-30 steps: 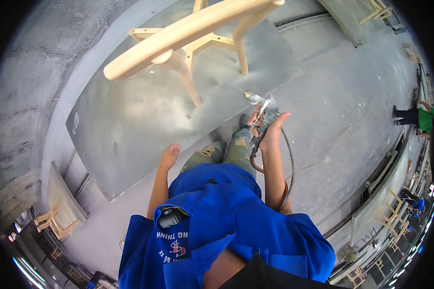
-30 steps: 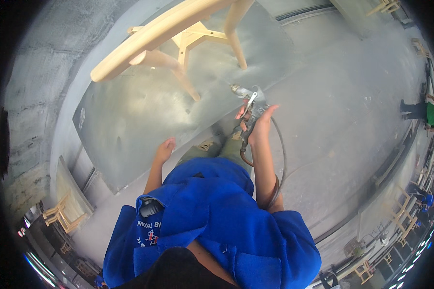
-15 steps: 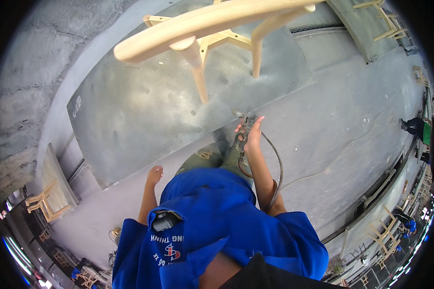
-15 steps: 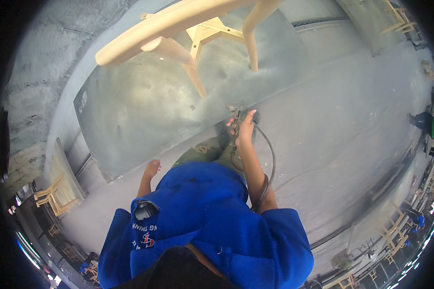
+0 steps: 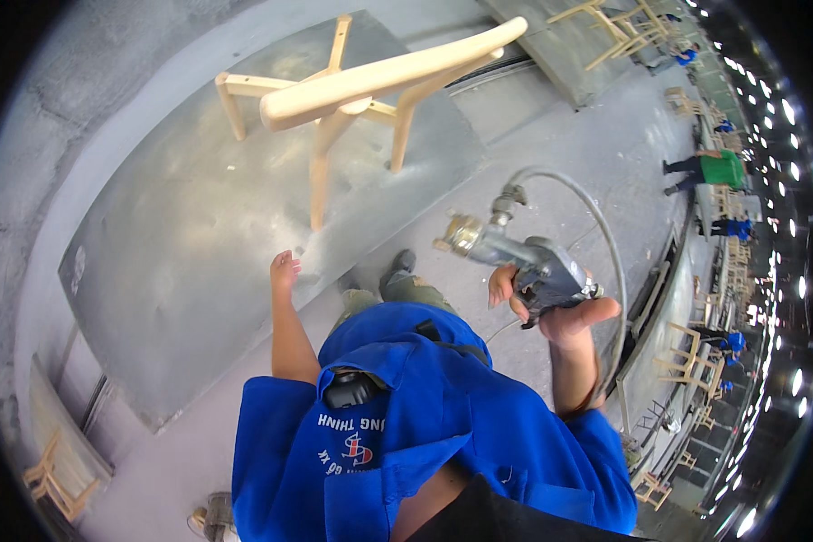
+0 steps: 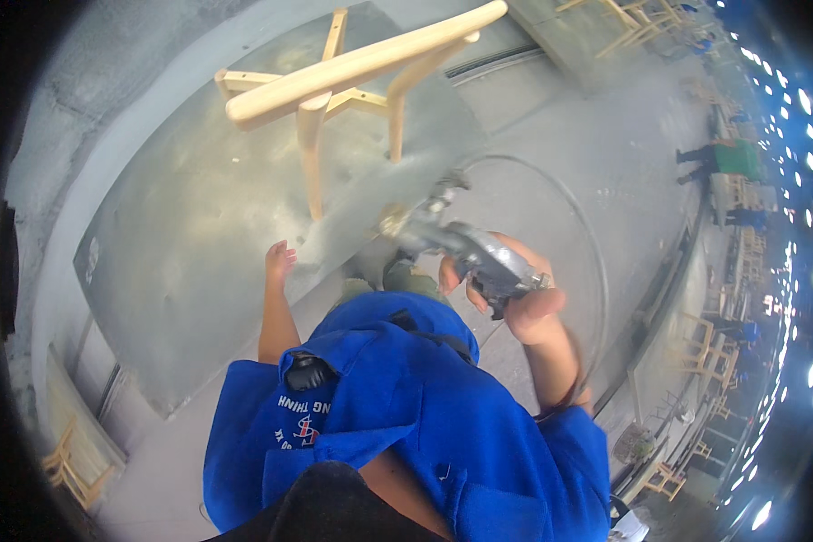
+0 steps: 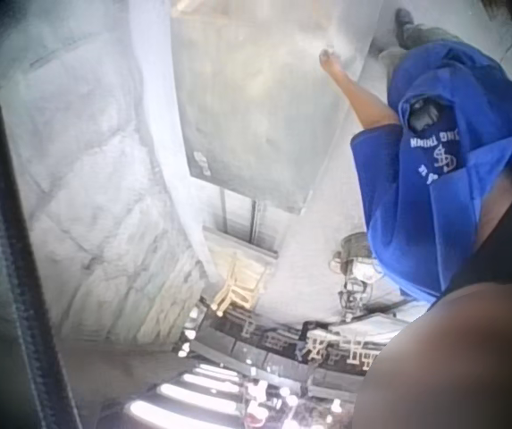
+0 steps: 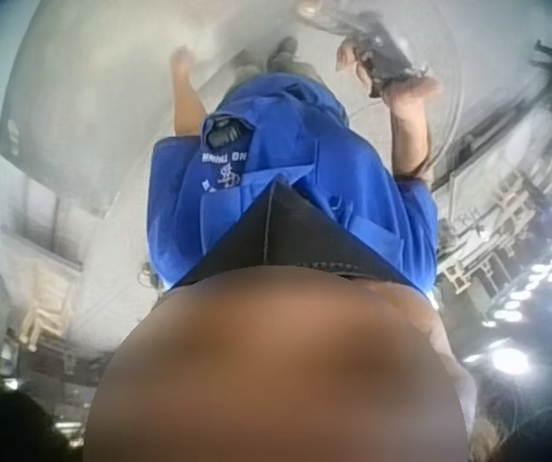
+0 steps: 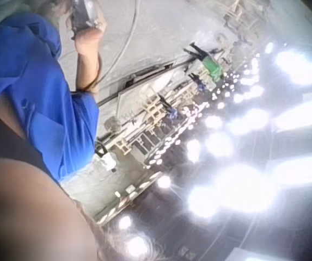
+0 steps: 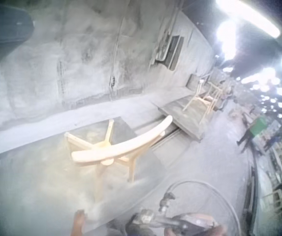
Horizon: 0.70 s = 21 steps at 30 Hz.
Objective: The person uses a spray gun to apply finish to multiple wooden chair frames in a workshop. They lift and rotate each chair to coat all sides, then place it on a metal sheet before moving to the next unit.
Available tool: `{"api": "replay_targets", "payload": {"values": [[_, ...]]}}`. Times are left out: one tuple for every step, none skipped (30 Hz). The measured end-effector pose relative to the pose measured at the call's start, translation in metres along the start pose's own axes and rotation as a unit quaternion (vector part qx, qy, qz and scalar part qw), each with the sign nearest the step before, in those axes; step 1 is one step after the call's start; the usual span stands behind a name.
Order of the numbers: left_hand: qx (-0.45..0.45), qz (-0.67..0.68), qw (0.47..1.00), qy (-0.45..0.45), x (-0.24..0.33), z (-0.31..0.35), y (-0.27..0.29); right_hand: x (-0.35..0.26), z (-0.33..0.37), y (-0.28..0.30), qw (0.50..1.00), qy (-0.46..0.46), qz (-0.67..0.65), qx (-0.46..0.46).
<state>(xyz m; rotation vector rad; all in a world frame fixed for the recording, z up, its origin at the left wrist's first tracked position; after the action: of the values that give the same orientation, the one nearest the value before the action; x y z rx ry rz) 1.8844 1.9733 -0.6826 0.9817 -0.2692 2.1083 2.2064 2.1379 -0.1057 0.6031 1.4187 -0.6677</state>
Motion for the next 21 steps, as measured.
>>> {"api": "replay_targets", "payload": {"values": [[-0.006,0.012,1.000,0.007,0.014,-0.002,-0.011,-0.014,0.001,-0.008,0.999,0.005,0.041,-0.020],[-0.019,0.053,0.998,-0.020,0.035,-0.001,-0.022,-0.021,0.003,-0.003,0.996,-0.029,0.083,0.012],[-0.028,0.096,0.994,-0.046,0.056,0.002,-0.031,-0.034,-0.006,-0.003,0.992,-0.006,0.127,0.005],[-0.033,0.138,0.988,-0.061,0.075,0.008,-0.035,-0.046,-0.014,0.007,0.988,0.017,0.149,0.037],[-0.054,0.163,0.980,-0.105,0.101,0.018,-0.040,-0.056,-0.020,0.019,0.982,0.032,0.173,0.068],[-0.071,0.188,0.970,-0.139,0.127,0.031,-0.036,-0.070,-0.021,0.030,0.969,0.049,0.213,0.112],[-0.081,0.202,0.961,-0.170,0.155,0.044,-0.032,-0.084,-0.021,0.045,0.952,0.069,0.255,0.155],[-0.109,0.235,0.944,-0.205,0.187,0.060,-0.032,-0.091,-0.022,0.067,0.941,0.060,0.262,0.206],[-0.116,0.248,0.937,-0.218,0.216,0.076,-0.029,-0.098,-0.020,0.088,0.927,0.055,0.269,0.256],[-0.100,0.247,0.920,-0.286,0.254,0.097,-0.021,-0.105,-0.022,0.102,0.927,0.065,0.265,0.258],[-0.074,0.251,0.909,-0.324,0.286,0.118,-0.011,-0.110,-0.023,0.118,0.919,0.071,0.269,0.278],[-0.060,0.245,0.884,-0.393,0.320,0.145,-0.002,-0.113,-0.024,0.135,0.912,0.076,0.272,0.299],[-0.057,0.253,0.843,-0.472,0.353,0.175,0.007,-0.114,-0.022,0.151,0.902,0.080,0.272,0.325],[-0.062,0.229,0.847,-0.475,0.373,0.190,0.007,-0.112,-0.021,0.166,0.907,0.080,0.245,0.333],[-0.074,0.208,0.838,-0.499,0.394,0.206,0.005,-0.110,-0.019,0.178,0.902,0.089,0.251,0.340],[-0.092,0.191,0.822,-0.528,0.410,0.221,-0.001,-0.106,-0.016,0.190,0.897,0.097,0.255,0.347],[-0.089,0.168,0.842,-0.504,0.418,0.221,-0.002,-0.100,-0.011,0.203,0.888,0.094,0.253,0.372],[-0.093,0.149,0.856,-0.485,0.426,0.220,0.001,-0.096,-0.005,0.206,0.876,0.116,0.296,0.362],[-0.090,0.130,0.874,-0.460,0.428,0.217,0.004,-0.080,0.001,0.219,0.862,0.064,0.325,0.383],[-0.077,0.074,0.873,-0.476,0.430,0.223,0.004,-0.065,0.002,0.224,0.868,0.057,0.321,0.374],[-0.056,0.018,0.873,-0.484,0.428,0.229,0.006,-0.048,0.001,0.227,0.874,0.054,0.318,0.364]]}}
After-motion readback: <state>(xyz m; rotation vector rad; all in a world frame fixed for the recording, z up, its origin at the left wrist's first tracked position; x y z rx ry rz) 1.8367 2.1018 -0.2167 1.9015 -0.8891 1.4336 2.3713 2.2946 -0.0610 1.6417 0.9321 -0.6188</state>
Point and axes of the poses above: each hand's wrist, its own z-axis away from the middle knuckle, its own y-axis out of the back of the hand, x = y × z, the point moved 10 cm from there along -z, towards the middle knuckle, and after that the axes turned 1 degree about -y, right-handed, at the moved point
